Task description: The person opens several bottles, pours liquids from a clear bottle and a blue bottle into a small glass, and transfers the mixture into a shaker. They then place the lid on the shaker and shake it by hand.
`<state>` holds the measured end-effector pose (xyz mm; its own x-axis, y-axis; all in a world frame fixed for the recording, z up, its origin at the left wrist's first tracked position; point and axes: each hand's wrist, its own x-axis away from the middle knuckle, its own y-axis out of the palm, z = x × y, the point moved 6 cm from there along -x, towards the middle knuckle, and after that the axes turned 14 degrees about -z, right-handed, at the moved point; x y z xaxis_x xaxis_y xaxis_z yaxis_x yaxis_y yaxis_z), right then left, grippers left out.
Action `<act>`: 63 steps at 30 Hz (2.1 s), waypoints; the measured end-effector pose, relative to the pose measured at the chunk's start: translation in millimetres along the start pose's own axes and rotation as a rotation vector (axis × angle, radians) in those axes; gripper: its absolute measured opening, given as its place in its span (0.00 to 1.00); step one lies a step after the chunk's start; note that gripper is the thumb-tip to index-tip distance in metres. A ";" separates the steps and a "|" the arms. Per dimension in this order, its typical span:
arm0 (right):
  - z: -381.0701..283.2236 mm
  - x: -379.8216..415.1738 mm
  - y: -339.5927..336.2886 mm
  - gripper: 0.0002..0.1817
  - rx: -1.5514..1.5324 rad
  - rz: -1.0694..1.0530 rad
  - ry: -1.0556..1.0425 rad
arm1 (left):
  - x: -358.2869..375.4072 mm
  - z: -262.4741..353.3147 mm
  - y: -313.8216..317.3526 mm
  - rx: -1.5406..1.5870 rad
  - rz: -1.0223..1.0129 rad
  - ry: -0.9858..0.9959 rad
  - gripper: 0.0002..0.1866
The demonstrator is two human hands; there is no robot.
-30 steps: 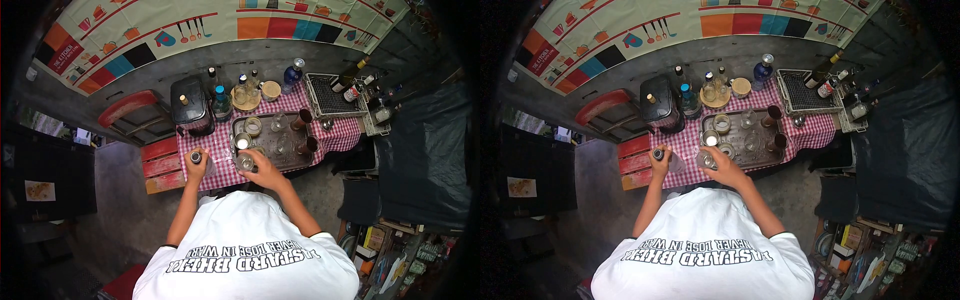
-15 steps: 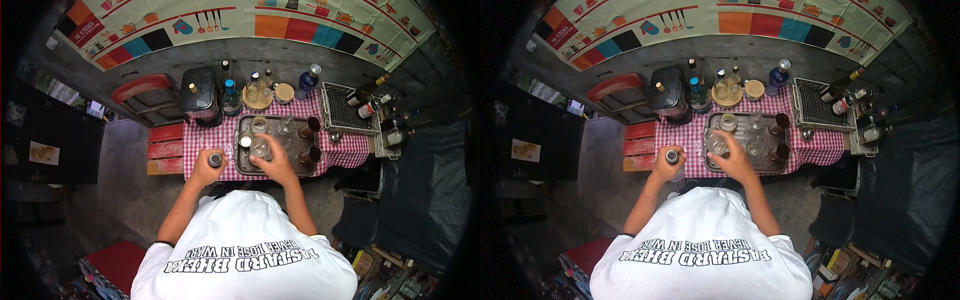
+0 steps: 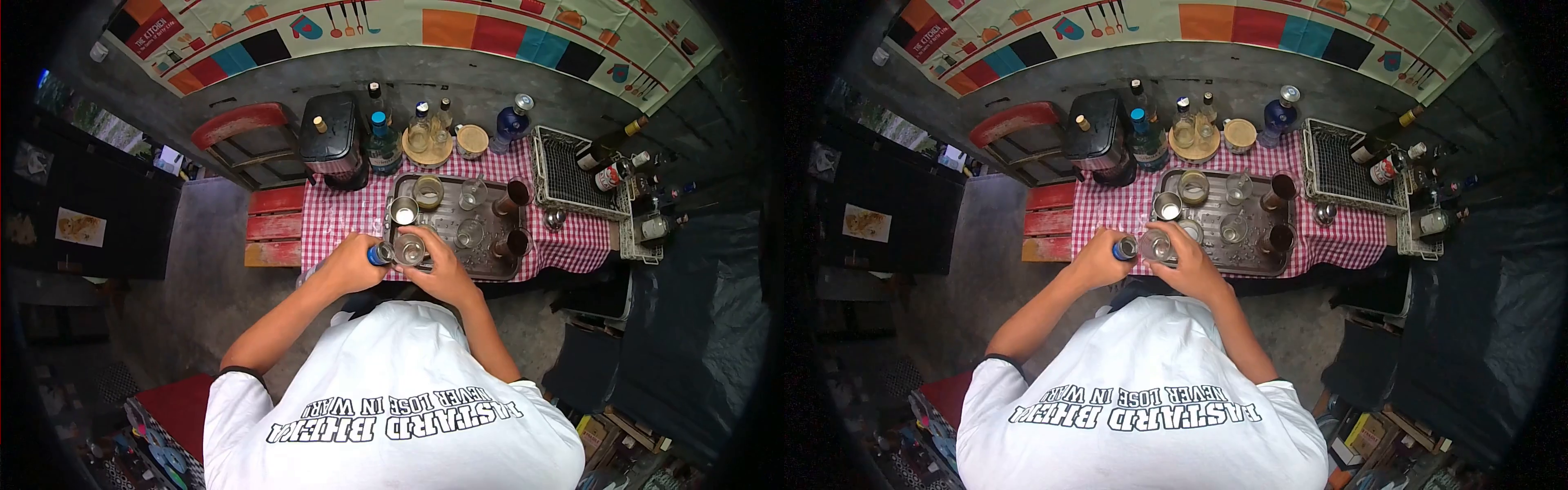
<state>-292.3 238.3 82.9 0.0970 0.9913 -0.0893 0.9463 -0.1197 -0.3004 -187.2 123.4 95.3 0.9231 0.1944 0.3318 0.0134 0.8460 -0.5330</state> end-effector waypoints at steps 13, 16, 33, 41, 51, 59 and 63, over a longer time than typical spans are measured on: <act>-7.1 16.7 9.7 0.33 0.030 -0.030 0.018 | -0.3 15.9 5.0 -0.292 -0.228 -0.242 0.13; -9.5 19.9 10.7 0.33 0.025 0.004 0.005 | -0.9 14.4 7.2 -0.312 -0.257 -0.249 0.13; -7.5 25.7 15.9 0.32 0.022 0.065 -0.015 | -0.8 14.8 4.5 -0.480 -0.333 -0.300 0.13; -1.0 21.1 25.5 0.30 -0.055 0.066 -0.043 | -0.6 2.4 5.5 -0.504 -0.342 -0.366 0.15; 10.8 22.5 40.9 0.30 -0.133 0.093 0.019 | 1.6 -13.8 11.5 -0.536 -0.406 -0.451 0.22; 32.6 25.5 58.5 0.29 -0.274 0.083 0.041 | 2.6 -4.5 12.9 -0.519 -0.464 -0.489 0.19; 39.6 27.5 64.9 0.29 -0.301 0.079 0.042 | 3.6 -3.2 13.6 -0.528 -0.478 -0.509 0.20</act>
<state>-240.4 255.5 23.3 0.1810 0.9816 -0.0602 0.9834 -0.1812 0.0015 -182.5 134.1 86.8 0.4914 0.1822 0.8517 0.6474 0.5777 -0.4971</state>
